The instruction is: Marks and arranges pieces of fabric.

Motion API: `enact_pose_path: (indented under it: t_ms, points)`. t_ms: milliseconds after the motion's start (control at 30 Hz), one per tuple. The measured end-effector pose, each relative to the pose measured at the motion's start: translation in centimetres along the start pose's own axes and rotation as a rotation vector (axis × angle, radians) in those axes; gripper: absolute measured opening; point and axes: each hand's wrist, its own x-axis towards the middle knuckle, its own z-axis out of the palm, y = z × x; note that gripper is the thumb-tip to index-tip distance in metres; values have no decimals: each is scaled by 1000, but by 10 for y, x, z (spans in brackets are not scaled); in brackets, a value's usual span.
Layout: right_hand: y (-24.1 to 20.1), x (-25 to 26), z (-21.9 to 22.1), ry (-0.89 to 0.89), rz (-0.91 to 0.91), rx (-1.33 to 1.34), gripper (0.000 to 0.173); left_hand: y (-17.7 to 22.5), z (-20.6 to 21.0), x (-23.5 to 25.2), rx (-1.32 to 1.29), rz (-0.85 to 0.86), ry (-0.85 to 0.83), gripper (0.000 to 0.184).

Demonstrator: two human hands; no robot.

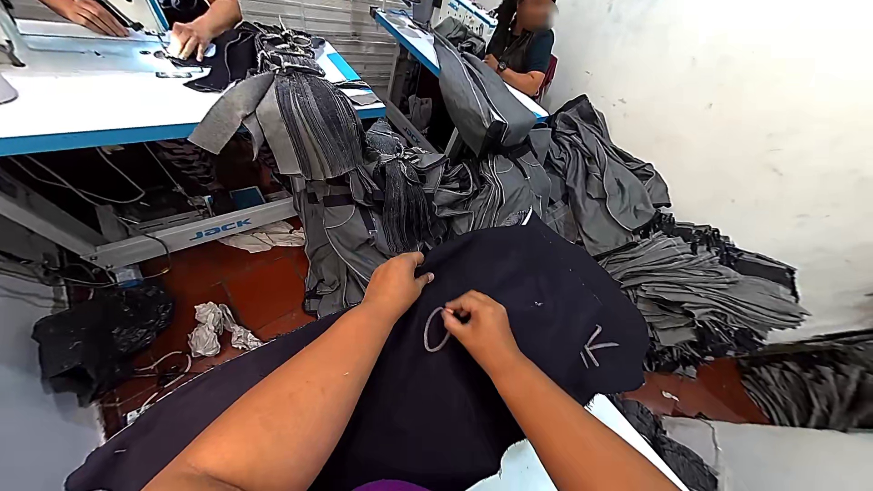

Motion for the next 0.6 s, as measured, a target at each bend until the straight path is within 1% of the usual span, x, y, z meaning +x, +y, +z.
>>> enact_pose_path:
  t_ms: [67, 133, 200, 267, 300, 400, 467, 533, 600]
  points:
    - [-12, 3, 5, -50, 18, 69, 5, -2, 2, 0, -18, 7, 14, 27]
    - [-17, -13, 1, -131, 17, 229, 11, -4, 2, 1, -33, 15, 33, 25]
    - [-10, -31, -6, -71, 72, 307, 13, -4, 1, 2, -33, 11, 21, 26]
    - [-5, -33, -10, 3, 111, 206, 11, -4, 1, 4, -30, 5, 6, 27]
    - [-8, -33, -8, -3, 99, 156, 10, -5, 1, 5, -31, 6, 4, 27]
    - [-24, -45, -1, -100, -61, 147, 9, -6, 3, 4, -36, 17, 18, 26]
    - [-21, -56, -7, -133, -141, 163, 8, -6, 3, 5, -39, 26, 30, 26]
    - [-5, -52, -14, -78, -117, 94, 9, -6, 3, 5, -38, 21, 33, 26]
    - [1, -36, -14, -36, -35, 53, 8, -6, 3, 4, -34, 22, 30, 26]
